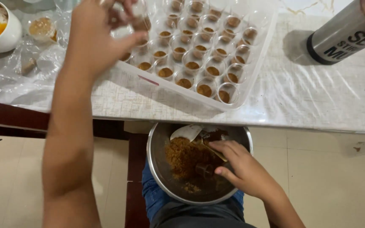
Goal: Filling small plastic dessert cups with a crumbly base mixture using a spoon and hands.
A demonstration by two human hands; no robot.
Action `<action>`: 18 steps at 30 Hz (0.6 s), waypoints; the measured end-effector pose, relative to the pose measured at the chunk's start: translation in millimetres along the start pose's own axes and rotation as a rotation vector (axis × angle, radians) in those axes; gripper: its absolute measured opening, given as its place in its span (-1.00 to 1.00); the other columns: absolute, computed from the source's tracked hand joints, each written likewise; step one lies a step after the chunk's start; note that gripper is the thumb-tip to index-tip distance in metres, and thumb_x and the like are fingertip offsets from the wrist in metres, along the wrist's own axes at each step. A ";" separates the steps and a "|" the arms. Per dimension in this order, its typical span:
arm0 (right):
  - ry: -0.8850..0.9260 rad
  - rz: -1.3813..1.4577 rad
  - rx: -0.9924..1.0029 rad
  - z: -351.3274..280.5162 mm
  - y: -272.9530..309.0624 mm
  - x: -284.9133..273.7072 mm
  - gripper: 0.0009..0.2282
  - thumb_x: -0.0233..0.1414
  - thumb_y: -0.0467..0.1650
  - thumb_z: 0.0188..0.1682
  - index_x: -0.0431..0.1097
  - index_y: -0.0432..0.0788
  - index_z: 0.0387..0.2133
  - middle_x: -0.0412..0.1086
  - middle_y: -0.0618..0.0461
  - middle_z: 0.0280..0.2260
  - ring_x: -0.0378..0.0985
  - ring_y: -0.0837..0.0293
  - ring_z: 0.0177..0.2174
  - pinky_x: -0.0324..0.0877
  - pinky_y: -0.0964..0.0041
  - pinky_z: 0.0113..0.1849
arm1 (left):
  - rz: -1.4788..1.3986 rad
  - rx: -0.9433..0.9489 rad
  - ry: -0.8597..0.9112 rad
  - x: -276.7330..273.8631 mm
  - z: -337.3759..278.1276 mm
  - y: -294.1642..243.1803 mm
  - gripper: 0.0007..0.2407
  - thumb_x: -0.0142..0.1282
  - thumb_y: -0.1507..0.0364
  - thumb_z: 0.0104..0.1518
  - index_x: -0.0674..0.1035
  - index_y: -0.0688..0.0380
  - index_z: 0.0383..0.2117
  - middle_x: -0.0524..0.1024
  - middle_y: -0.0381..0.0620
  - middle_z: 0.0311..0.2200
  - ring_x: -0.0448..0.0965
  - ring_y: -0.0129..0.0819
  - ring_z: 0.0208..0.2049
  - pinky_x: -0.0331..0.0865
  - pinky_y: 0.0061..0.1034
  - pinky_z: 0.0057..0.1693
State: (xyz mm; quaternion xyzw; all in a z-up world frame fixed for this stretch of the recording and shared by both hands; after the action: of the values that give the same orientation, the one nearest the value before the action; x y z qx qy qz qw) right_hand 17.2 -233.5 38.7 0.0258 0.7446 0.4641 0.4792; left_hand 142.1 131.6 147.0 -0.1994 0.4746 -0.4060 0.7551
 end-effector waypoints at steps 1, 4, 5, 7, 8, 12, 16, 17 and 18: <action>-0.002 -0.006 -0.001 -0.7 0.1 -0.8 -0.46 0.09 -0.21 -0.04 0.25 -0.23 0.18 0.32 -0.18 0.15 0.34 -0.18 0.14 0.25 0.02 0.11 | -0.002 0.004 -0.004 0.2 10.5 13.7 -0.69 0.39 0.45 0.20 0.41 0.14 -0.11 0.59 0.02 -0.08 0.68 -0.28 -0.02 0.49 -0.39 0.16; 0.014 -0.006 -0.016 -3.5 0.2 -1.3 -0.47 0.09 -0.20 -0.04 0.28 -0.22 0.16 0.33 -0.16 0.14 0.35 -0.17 0.14 0.25 0.02 0.11 | 0.151 0.120 0.037 5.5 36.9 53.2 -0.80 0.35 0.49 0.21 0.56 0.18 -0.14 0.65 -0.03 -0.14 0.69 -0.27 -0.06 0.50 -0.33 0.10; 0.021 -0.008 -0.017 -3.5 0.1 -0.9 -0.47 0.10 -0.19 -0.04 0.29 -0.22 0.15 0.34 -0.15 0.14 0.35 -0.16 0.14 0.25 0.01 0.11 | 0.217 0.199 0.042 9.6 44.8 65.8 -0.83 0.34 0.48 0.21 0.60 0.19 -0.15 0.65 -0.03 -0.17 0.66 -0.21 -0.09 0.47 -0.28 0.05; 0.024 -0.014 -0.025 -3.3 0.6 -1.5 -0.48 0.10 -0.19 -0.04 0.29 -0.21 0.15 0.34 -0.14 0.15 0.35 -0.16 0.14 0.26 0.01 0.11 | 0.286 0.283 0.040 14.5 57.0 74.7 -0.86 0.33 0.47 0.22 0.65 0.20 -0.16 0.65 -0.04 -0.20 0.64 -0.15 -0.13 0.45 -0.23 0.01; 0.041 -0.016 -0.004 -2.9 0.5 -1.9 -0.48 0.09 -0.19 -0.04 0.30 -0.20 0.14 0.34 -0.12 0.15 0.34 -0.15 0.14 0.26 0.01 0.11 | 0.339 0.253 0.060 16.0 60.9 71.9 -0.87 0.33 0.43 0.23 0.67 0.14 -0.18 0.65 -0.06 -0.24 0.62 -0.15 -0.16 0.40 -0.19 0.01; 0.076 -0.009 0.026 -4.2 -0.7 -2.1 -0.49 0.09 -0.19 -0.03 0.29 -0.18 0.15 0.34 -0.10 0.15 0.35 -0.13 0.14 0.26 0.00 0.11 | 0.557 0.183 0.110 21.2 63.1 68.5 -0.91 0.35 0.32 0.22 0.74 -0.03 -0.25 0.63 -0.11 -0.37 0.59 -0.13 -0.19 0.20 0.00 0.10; 0.085 -0.005 0.031 -0.6 0.8 -2.1 -0.50 0.09 -0.21 -0.04 0.30 -0.17 0.15 0.35 -0.08 0.14 0.36 -0.12 0.14 0.27 0.00 0.11 | 0.687 0.239 0.071 18.2 59.0 62.9 -0.91 0.38 0.32 0.08 0.77 -0.11 -0.34 0.62 -0.11 -0.27 0.55 -0.09 -0.08 0.06 0.15 0.12; 0.097 -0.011 0.050 0.0 1.2 -2.0 -0.51 0.09 -0.22 -0.05 0.31 -0.16 0.13 0.35 -0.08 0.14 0.36 -0.12 0.13 0.28 0.01 0.10 | 0.692 0.261 0.070 19.2 57.8 65.7 -0.90 0.38 0.32 0.01 0.77 -0.15 -0.35 0.62 -0.11 -0.18 0.54 -0.09 -0.01 0.04 0.18 0.12; 0.110 -0.016 0.069 1.0 1.1 -1.4 -0.52 0.10 -0.23 -0.05 0.32 -0.16 0.12 0.35 -0.07 0.13 0.37 -0.11 0.12 0.28 0.01 0.09 | 0.698 0.284 0.069 20.5 56.4 69.0 -0.88 0.39 0.32 -0.05 0.77 -0.18 -0.37 0.62 -0.10 -0.08 0.52 -0.08 0.06 0.01 0.21 0.13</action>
State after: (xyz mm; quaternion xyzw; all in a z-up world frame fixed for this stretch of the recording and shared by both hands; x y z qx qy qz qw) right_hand 18.2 -232.9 40.3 0.0108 0.7855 0.4348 0.4402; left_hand 225.4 151.2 114.7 0.0946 0.4780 -0.1926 0.8517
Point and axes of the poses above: each hand's wrist, its own z-axis towards the middle knuckle, its own x-axis out of the palm, y = z × x, the point moved 1 cm from there along z, towards the middle knuckle
